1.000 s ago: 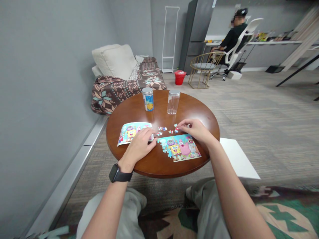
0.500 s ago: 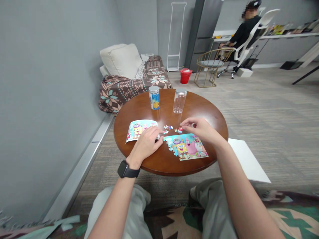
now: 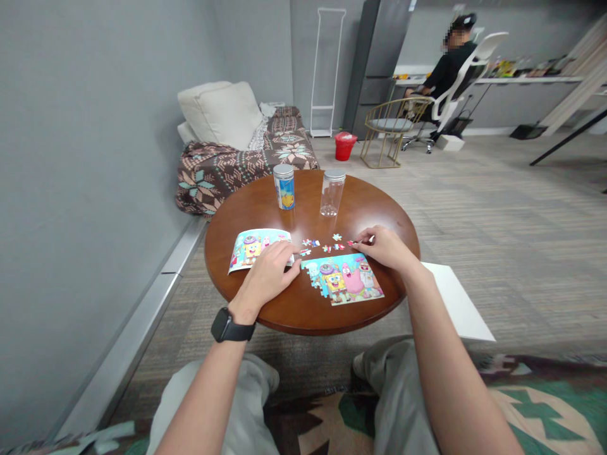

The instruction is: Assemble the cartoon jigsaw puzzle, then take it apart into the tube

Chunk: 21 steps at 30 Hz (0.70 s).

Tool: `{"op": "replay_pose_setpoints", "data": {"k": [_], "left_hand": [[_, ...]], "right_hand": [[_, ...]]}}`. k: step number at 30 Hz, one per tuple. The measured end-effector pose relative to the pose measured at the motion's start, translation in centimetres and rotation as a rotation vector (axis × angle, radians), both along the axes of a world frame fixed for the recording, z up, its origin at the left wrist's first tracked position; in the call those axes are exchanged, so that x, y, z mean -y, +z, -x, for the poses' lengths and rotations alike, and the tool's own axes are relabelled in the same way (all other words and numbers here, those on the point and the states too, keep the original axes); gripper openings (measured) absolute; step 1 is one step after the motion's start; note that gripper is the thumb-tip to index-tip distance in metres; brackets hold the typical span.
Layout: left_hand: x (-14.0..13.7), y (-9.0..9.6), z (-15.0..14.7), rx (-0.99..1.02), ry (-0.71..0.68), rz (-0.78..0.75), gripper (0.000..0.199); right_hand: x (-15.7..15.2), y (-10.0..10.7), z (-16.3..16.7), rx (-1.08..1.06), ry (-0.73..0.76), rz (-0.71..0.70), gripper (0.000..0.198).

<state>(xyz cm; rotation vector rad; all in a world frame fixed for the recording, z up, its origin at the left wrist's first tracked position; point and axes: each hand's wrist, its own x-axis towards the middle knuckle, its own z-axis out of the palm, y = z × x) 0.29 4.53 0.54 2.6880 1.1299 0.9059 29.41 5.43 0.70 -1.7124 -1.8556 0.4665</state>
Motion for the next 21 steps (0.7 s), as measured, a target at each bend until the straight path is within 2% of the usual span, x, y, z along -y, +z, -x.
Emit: {"op": "replay_pose_setpoints", "data": {"k": [6, 9, 11, 15, 21], "left_hand": [[0.0, 0.0, 0.1, -0.006, -0.005, -0.003, 0.014], [0.0, 0.0, 0.1, -0.003, -0.002, -0.001, 0.013], [0.0, 0.0, 0.0, -0.002, -0.004, -0.002, 0.014], [0.1, 0.0, 0.0, 0.003, -0.012, -0.015, 0.014], [0.1, 0.0, 0.0, 0.007, -0.003, -0.019, 0.013]], "right_hand": [[-0.1, 0.1, 0.7, -0.05, -0.031, 0.06, 0.009], [0.0, 0.4, 0.9, -0.15, -0.031, 0.087, 0.005], [0.1, 0.7, 1.3, -0.264, 0.009, 0.096, 0.002], [0.6, 1.8, 3.1, -0.492, 0.129, 0.115, 0.017], [1.5, 2.1, 6.6, -0.607, 0.243, 0.251, 0.019]]}}
